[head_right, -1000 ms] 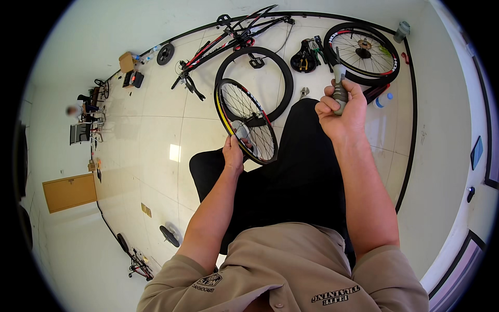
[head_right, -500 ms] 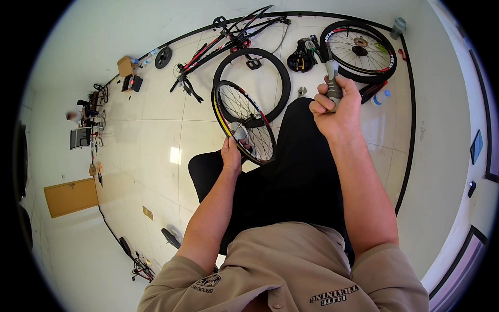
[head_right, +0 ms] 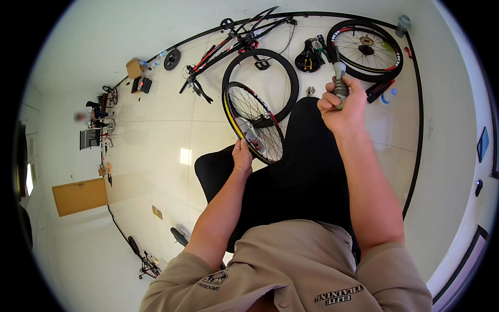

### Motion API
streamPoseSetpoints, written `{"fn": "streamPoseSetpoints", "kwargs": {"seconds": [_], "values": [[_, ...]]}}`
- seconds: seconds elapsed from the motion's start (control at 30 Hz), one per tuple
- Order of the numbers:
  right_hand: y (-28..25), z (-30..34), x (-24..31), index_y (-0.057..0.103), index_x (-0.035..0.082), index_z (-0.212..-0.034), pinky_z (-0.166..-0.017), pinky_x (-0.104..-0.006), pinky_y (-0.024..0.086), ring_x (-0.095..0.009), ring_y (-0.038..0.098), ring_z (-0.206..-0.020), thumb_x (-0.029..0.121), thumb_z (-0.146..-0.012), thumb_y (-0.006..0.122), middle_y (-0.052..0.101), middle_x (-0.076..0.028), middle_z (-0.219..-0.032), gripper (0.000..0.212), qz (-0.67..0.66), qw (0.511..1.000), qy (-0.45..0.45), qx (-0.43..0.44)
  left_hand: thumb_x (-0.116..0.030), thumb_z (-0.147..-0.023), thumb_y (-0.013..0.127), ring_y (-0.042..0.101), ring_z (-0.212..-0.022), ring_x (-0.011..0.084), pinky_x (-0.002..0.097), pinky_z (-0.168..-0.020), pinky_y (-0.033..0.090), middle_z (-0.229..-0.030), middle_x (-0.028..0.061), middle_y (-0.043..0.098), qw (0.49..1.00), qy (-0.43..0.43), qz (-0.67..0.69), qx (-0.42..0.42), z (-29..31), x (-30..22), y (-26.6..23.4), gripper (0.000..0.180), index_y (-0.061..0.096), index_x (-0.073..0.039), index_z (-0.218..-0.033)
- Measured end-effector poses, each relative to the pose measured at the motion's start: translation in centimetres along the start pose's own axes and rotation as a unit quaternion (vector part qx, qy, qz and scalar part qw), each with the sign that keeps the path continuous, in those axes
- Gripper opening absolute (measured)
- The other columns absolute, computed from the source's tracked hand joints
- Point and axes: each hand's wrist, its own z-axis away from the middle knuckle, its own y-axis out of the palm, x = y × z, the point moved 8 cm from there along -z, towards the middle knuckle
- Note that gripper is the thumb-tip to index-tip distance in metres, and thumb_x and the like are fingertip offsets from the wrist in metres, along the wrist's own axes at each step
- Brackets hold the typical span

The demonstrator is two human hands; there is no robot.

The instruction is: The person holds a bicycle wheel and uses a spoke wrench to tighten the spokes. They then use a yellow tool to adjust the rim and continue tightening the spokes.

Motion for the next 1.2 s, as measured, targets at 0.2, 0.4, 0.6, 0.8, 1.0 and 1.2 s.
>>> {"fn": "streamPoseSetpoints", "kwargs": {"seconds": [0.2, 0.4, 0.6, 0.8, 1.0, 1.2], "values": [[-0.7, -0.3, 0.2, 0.052, 0.006, -0.095, -0.047, -0.0269, 0.031, -0.011, 0.037, -0.045, 0.022, -0.094, 0.051, 0.055, -0.005, -0.075, 0.016, 0.009, 1.000, -0.005, -0.017, -0.025, -0.108, 0.039, 0.067, -0.081, 0.0202, 0.0351, -0.069, 0.056, -0.098, 0.0107, 0.065, 1.000, 0.003, 0.011, 0.018, 0.5, -0.4, 1.0, 0.034, 0.047, -0.010, -0.138], [-0.5, 0.0, 0.2, 0.052, 0.005, -0.096, -0.048, -0.0275, 0.031, -0.011, 0.038, -0.045, 0.022, -0.093, 0.052, 0.056, -0.005, -0.077, 0.017, 0.011, 1.000, 0.007, -0.013, -0.023, -0.108, 0.039, 0.067, -0.079, 0.0195, 0.0327, -0.070, 0.056, -0.097, 0.0104, 0.066, 1.000, 0.023, -0.006, 0.019, 0.4, -1.2, 2.6, 0.030, 0.052, -0.006, -0.129], [-0.3, 0.0, 0.1, 0.054, 0.006, -0.096, -0.049, -0.0280, 0.032, -0.011, 0.039, -0.045, 0.023, -0.092, 0.053, 0.056, -0.005, -0.076, 0.017, 0.024, 1.000, 0.018, -0.003, -0.021, -0.107, 0.040, 0.066, -0.077, 0.0166, 0.0306, -0.070, 0.055, -0.093, 0.0095, 0.066, 0.998, 0.039, -0.044, 0.017, 1.1, -1.6, 3.6, 0.027, 0.055, -0.003, -0.121], [-0.8, -0.3, 0.6, 0.056, 0.005, -0.101, -0.049, -0.0276, 0.030, -0.011, 0.040, -0.045, 0.024, -0.093, 0.052, 0.056, -0.004, -0.077, 0.021, 0.039, 0.999, 0.001, -0.002, -0.019, -0.106, 0.040, 0.065, -0.077, 0.0166, 0.0314, -0.071, 0.056, -0.091, 0.0090, 0.066, 0.997, 0.028, -0.061, 0.026, 1.4, -1.8, 4.5, 0.026, 0.056, -0.003, -0.120], [-0.9, 0.2, 0.8, 0.056, 0.006, -0.097, -0.049, -0.0276, 0.031, -0.011, 0.039, -0.045, 0.024, -0.092, 0.055, 0.056, -0.004, -0.075, 0.018, 0.019, 1.000, 0.006, -0.020, -0.020, -0.106, 0.039, 0.065, -0.076, 0.0166, 0.0311, -0.072, 0.054, -0.090, 0.0087, 0.065, 0.998, 0.044, -0.050, 0.016, 1.2, -1.9, 5.1, 0.026, 0.056, -0.003, -0.117], [-1.0, 0.6, 0.1, 0.058, 0.005, -0.101, -0.048, -0.0270, 0.030, -0.010, 0.039, -0.046, 0.025, -0.092, 0.055, 0.056, -0.003, -0.076, 0.022, -0.003, 0.999, 0.042, -0.018, -0.020, -0.106, 0.039, 0.066, -0.075, 0.0167, 0.0308, -0.071, 0.055, -0.089, 0.0102, 0.066, 0.998, 0.049, -0.042, 0.003, 0.6, -1.5, 3.9, 0.026, 0.054, -0.002, -0.117]]}}
